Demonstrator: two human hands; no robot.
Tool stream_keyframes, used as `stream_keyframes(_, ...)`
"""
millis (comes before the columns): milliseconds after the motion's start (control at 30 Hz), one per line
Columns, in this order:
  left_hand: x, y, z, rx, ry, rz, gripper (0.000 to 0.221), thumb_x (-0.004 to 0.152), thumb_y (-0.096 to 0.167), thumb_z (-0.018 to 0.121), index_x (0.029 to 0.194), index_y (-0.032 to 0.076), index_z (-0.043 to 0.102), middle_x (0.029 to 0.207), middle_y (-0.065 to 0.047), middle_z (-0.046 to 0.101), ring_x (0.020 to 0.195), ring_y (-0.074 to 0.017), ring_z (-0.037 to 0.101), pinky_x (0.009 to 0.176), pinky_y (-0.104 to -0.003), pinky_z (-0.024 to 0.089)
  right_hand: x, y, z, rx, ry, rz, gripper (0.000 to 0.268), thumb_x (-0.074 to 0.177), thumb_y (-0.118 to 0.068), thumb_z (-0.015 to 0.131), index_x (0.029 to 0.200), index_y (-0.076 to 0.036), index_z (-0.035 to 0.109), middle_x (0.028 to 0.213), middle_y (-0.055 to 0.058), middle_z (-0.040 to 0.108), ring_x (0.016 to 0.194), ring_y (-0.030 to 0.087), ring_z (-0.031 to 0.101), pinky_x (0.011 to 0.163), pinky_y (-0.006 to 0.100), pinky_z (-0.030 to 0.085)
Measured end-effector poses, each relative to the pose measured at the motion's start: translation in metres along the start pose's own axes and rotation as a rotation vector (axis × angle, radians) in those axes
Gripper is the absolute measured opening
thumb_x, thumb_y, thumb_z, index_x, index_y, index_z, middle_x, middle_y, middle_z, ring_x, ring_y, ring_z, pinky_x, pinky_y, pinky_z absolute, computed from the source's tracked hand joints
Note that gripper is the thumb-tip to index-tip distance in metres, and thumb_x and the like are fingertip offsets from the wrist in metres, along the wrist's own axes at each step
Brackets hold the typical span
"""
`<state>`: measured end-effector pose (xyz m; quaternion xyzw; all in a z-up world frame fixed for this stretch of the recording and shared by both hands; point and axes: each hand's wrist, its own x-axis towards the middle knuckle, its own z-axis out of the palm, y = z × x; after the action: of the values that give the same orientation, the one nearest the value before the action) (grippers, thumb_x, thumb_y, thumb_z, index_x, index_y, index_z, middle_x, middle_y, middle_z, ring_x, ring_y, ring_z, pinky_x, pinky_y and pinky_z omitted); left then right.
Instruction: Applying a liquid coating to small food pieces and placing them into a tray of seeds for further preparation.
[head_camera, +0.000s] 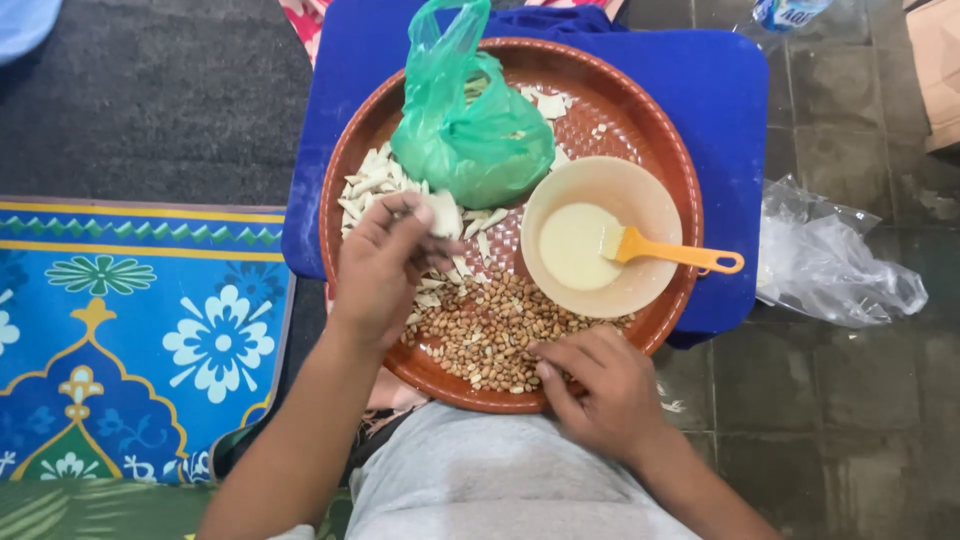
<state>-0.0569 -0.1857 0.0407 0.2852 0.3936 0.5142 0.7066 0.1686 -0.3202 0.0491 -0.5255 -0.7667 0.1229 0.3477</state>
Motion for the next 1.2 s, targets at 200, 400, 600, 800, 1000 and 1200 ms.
stream_keyframes(200, -0.013, -0.033, -0.014, 0.037, -0.03, -0.014, 0.028, 0.094, 0.0, 0.067, 0.12, -0.001, 0.058, 0.09, -0.011, 0.066, 0.08, -0.0245, 0.075, 0.065, -0.028, 0.062, 0.004, 0.019, -0.003, -0.263, -0.261, 0.018, 0.022, 0.089, -0.027, 0.07, 0.106, -0.015, 0.075, 0.104, 0.003, 0.071, 0.089, 0.026, 0.065, 0.079, 0.04, 0.053)
stream_keyframes(400, -0.014, -0.047, -0.017, 0.105, 0.005, 0.012, 0.028, 0.093, -0.001, 0.07, 0.119, -0.007, 0.063, 0.097, -0.016, 0.068, 0.081, -0.0294, 0.078, 0.069, -0.033, 0.069, 0.004, 0.022, 0.005, -0.296, -0.361, 0.009, 0.02, 0.085, -0.029, 0.072, 0.102, -0.018, 0.074, 0.093, 0.004, 0.07, 0.082, 0.031, 0.068, 0.073, 0.045, 0.056)
stream_keyframes(600, -0.023, -0.055, -0.009, 0.114, 0.001, -0.044, 0.023, 0.094, 0.003, 0.069, 0.114, -0.007, 0.065, 0.09, -0.016, 0.068, 0.079, -0.0296, 0.078, 0.07, -0.035, 0.07, -0.007, 0.028, 0.016, -0.404, -0.415, 0.075, 0.018, 0.089, -0.04, 0.067, 0.1, -0.025, 0.071, 0.084, -0.002, 0.064, 0.084, 0.022, 0.068, 0.074, 0.038, 0.057)
stream_keyframes(800, -0.031, -0.06, -0.006, 0.125, 0.006, -0.088, 0.024, 0.093, 0.004, 0.071, 0.113, -0.009, 0.064, 0.087, -0.018, 0.07, 0.077, -0.0298, 0.078, 0.07, -0.037, 0.07, -0.01, 0.031, 0.009, -0.468, -0.438, 0.174, 0.023, 0.087, -0.039, 0.067, 0.107, -0.028, 0.068, 0.085, -0.004, 0.063, 0.087, 0.021, 0.068, 0.073, 0.037, 0.058)
stream_keyframes(1000, -0.041, -0.062, 0.004, 0.103, 0.04, -0.141, 0.027, 0.094, 0.004, 0.069, 0.115, -0.01, 0.062, 0.092, -0.022, 0.074, 0.083, -0.0339, 0.079, 0.075, -0.04, 0.069, -0.004, 0.021, 0.005, -0.394, -0.269, 0.062, 0.015, 0.095, -0.031, 0.064, 0.107, -0.023, 0.068, 0.081, -0.001, 0.06, 0.081, 0.024, 0.068, 0.067, 0.036, 0.059)
stream_keyframes(1200, -0.055, -0.075, 0.014, 0.032, 0.054, -0.17, 0.029, 0.093, 0.003, 0.069, 0.117, -0.013, 0.063, 0.097, -0.027, 0.076, 0.086, -0.0372, 0.078, 0.079, -0.047, 0.069, 0.004, 0.01, -0.001, -0.088, -0.047, 0.097, 0.011, 0.098, -0.028, 0.067, 0.104, -0.025, 0.076, 0.085, -0.005, 0.066, 0.083, 0.021, 0.071, 0.075, 0.032, 0.059)
